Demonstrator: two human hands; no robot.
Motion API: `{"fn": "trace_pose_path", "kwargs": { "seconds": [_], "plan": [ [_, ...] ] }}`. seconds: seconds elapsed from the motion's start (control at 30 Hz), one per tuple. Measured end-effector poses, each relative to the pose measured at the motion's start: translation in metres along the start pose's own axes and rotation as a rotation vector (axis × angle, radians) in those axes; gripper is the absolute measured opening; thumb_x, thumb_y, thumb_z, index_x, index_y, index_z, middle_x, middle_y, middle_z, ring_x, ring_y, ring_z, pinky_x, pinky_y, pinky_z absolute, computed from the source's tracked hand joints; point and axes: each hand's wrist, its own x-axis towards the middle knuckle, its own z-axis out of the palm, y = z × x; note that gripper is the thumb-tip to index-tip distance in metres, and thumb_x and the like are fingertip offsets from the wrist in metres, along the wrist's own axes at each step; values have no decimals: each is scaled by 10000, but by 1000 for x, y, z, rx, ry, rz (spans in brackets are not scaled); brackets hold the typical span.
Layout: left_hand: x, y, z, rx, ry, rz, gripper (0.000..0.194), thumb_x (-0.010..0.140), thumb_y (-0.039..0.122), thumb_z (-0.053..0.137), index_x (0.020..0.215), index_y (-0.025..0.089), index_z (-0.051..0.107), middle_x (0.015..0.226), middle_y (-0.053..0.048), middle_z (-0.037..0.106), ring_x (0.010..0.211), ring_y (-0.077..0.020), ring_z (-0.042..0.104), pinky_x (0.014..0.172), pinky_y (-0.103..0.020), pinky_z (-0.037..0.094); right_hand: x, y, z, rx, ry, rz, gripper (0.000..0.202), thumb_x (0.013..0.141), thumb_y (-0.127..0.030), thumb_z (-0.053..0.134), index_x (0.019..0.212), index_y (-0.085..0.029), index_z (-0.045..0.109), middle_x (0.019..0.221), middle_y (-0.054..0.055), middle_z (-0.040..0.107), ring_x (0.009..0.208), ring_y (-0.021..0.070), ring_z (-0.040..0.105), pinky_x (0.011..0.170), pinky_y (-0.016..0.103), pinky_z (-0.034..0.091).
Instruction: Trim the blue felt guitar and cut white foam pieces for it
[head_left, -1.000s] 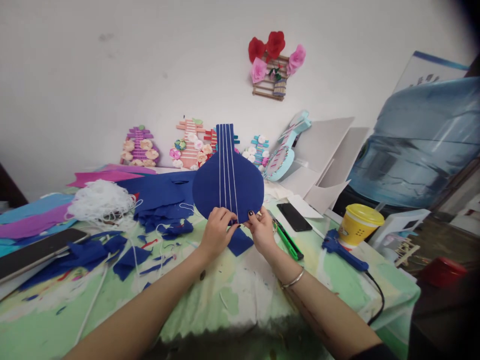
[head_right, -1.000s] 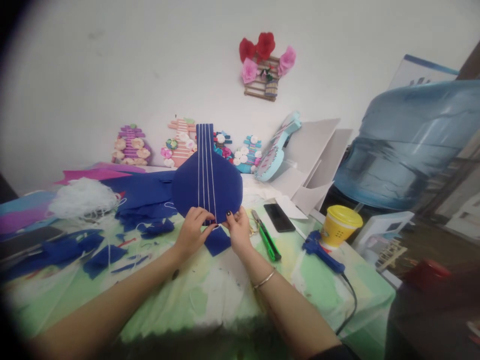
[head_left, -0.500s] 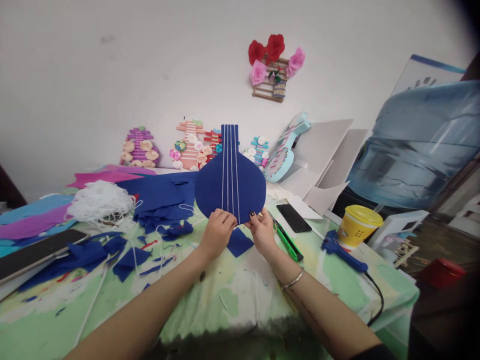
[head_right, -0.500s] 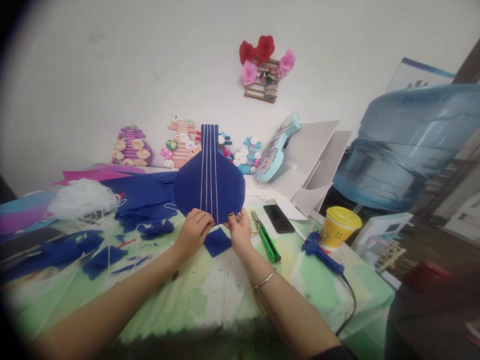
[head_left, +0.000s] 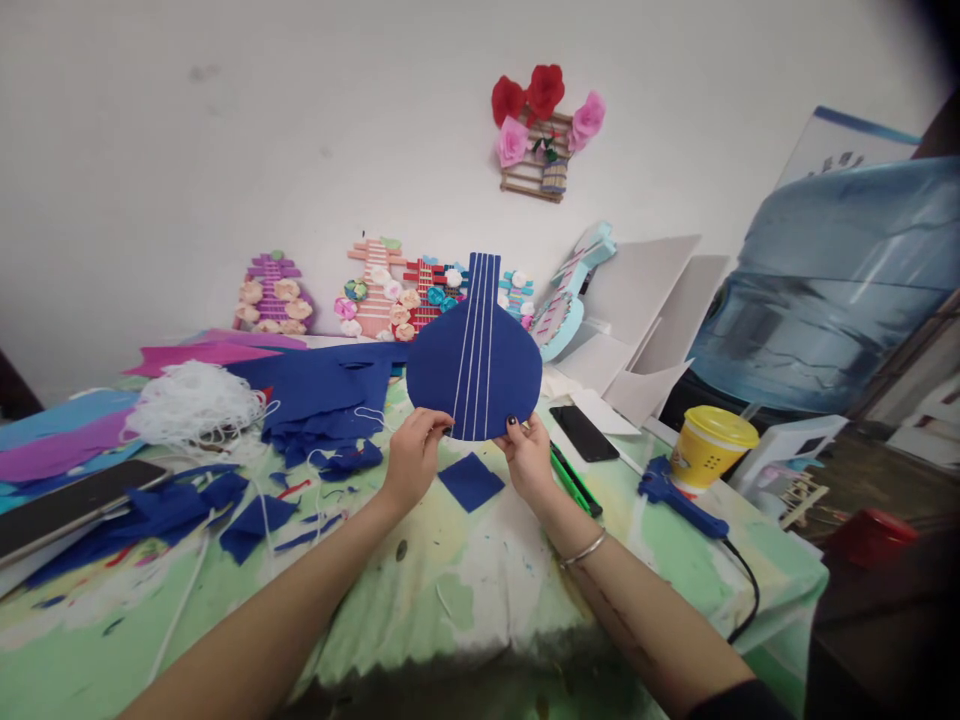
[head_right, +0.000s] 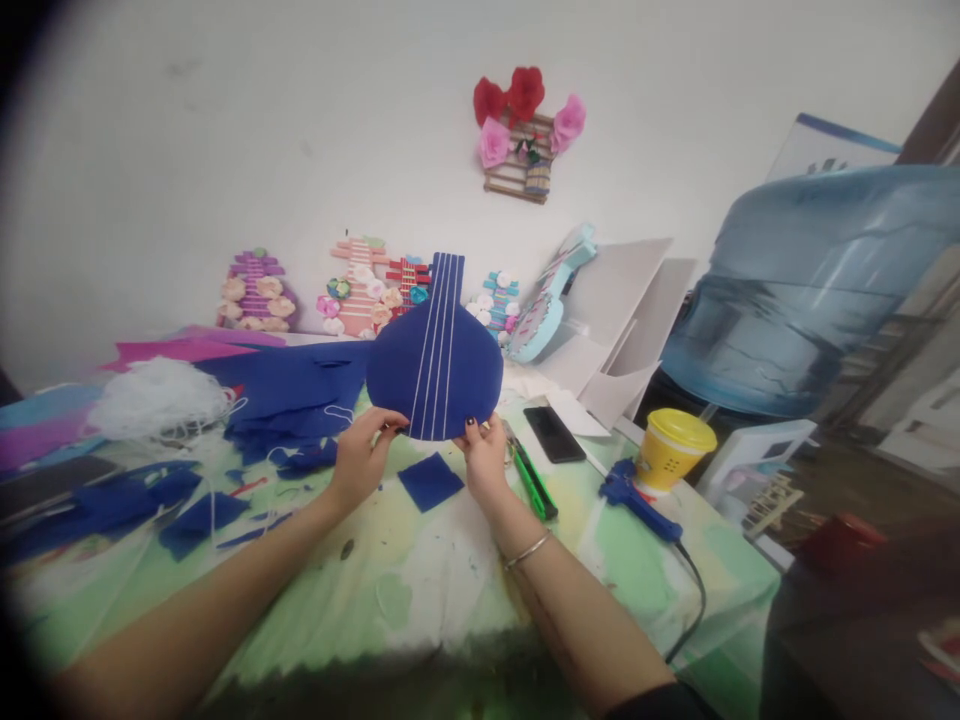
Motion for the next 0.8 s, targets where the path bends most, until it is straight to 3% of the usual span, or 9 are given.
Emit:
{"fn": "trace_pose_path", "kwargs": {
  "seconds": [0.23,0.37,0.53,0.63,0.8],
  "plan": [
    [3,-6,3,-417,-45,-411,162,797,189,448,807,157,606,591,10,543,554,-110,530,585,-251,423,5,-1,-4,32,39,3,331,675,-273,696,943,-228,507,820,-10,689,686,144,653,719,357,550],
    [4,-11,4,-516,-59,-448,186,707,127,457,797,153,617,620,0,572,554,-109,537,551,-240,405,6,-4,-6,46,34,-12,323,671,-266,693,930,-228,504,815,-8,690,700,148,654,730,364,549],
    [2,-17,1,-450,-43,-479,185,541,71,422,501,160,579,641,-22,626,666,-142,561,645,-268,426,7,-7,-7,41,56,-7,320,676,-265,689,936,-230,507,802,-7,687,697,151,654,725,369,550],
    [1,-20,-1,-488,-46,-570,174,454,66,382,375,161,506,448,-2,529,509,-117,498,533,-237,386,6,-7,-7,59,55,-5,314,680,-251,687,938,-226,510,796,-7,686,697,151,655,742,376,547],
    [2,-20,-5,-555,-28,-656,130,452,111,378,363,173,449,313,46,307,309,-66,273,350,-197,168,7,-6,-8,47,45,-5,317,689,-258,680,953,-229,507,807,-2,687,724,159,659,746,383,546]
  ]
}}
